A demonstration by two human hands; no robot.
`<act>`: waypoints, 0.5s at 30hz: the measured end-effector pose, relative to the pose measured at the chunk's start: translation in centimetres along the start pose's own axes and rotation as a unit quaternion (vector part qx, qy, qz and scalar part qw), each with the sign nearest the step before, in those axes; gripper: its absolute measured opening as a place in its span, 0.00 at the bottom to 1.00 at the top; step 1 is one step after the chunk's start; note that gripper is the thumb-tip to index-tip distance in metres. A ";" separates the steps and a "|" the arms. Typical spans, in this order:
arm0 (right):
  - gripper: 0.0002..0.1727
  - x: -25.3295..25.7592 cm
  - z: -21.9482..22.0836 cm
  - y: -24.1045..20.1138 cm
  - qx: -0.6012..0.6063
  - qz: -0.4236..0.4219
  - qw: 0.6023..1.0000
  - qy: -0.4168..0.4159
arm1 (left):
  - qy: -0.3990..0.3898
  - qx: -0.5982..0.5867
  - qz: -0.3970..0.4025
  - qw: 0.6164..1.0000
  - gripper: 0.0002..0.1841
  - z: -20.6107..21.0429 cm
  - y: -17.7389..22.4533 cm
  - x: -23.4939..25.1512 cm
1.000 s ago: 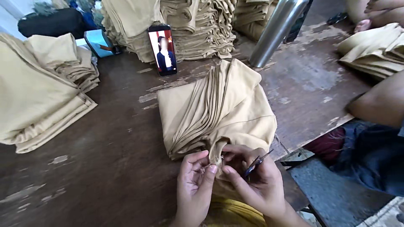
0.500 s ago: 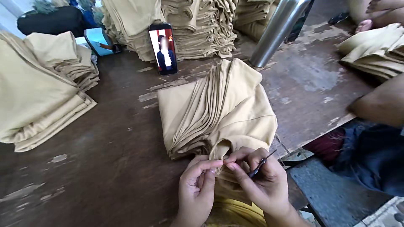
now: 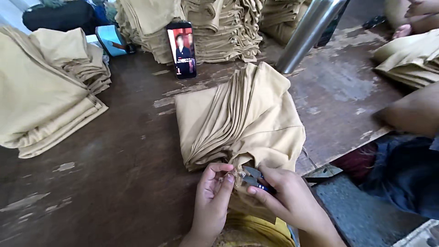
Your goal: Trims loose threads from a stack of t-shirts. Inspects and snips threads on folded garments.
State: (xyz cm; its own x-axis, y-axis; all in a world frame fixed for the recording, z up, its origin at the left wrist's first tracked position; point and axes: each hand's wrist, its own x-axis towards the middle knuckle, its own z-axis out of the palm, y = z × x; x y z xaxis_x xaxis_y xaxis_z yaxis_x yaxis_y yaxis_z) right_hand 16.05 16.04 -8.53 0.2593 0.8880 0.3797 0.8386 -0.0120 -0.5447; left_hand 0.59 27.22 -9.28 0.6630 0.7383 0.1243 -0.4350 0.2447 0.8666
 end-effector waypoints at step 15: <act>0.14 0.9 2.1 -1.6 0.231 -0.060 0.951 0.195 | -0.019 0.099 0.103 0.990 0.10 0.0 -0.2 -0.6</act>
State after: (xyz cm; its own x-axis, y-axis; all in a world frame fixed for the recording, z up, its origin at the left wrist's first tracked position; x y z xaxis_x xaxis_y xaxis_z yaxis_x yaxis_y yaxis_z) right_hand 13.98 17.82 -8.87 0.4082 0.6318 0.6589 0.5966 0.3617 -0.7164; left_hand 0.24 26.75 -9.55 0.5967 0.7344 0.3234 -0.4377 -0.0399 0.8982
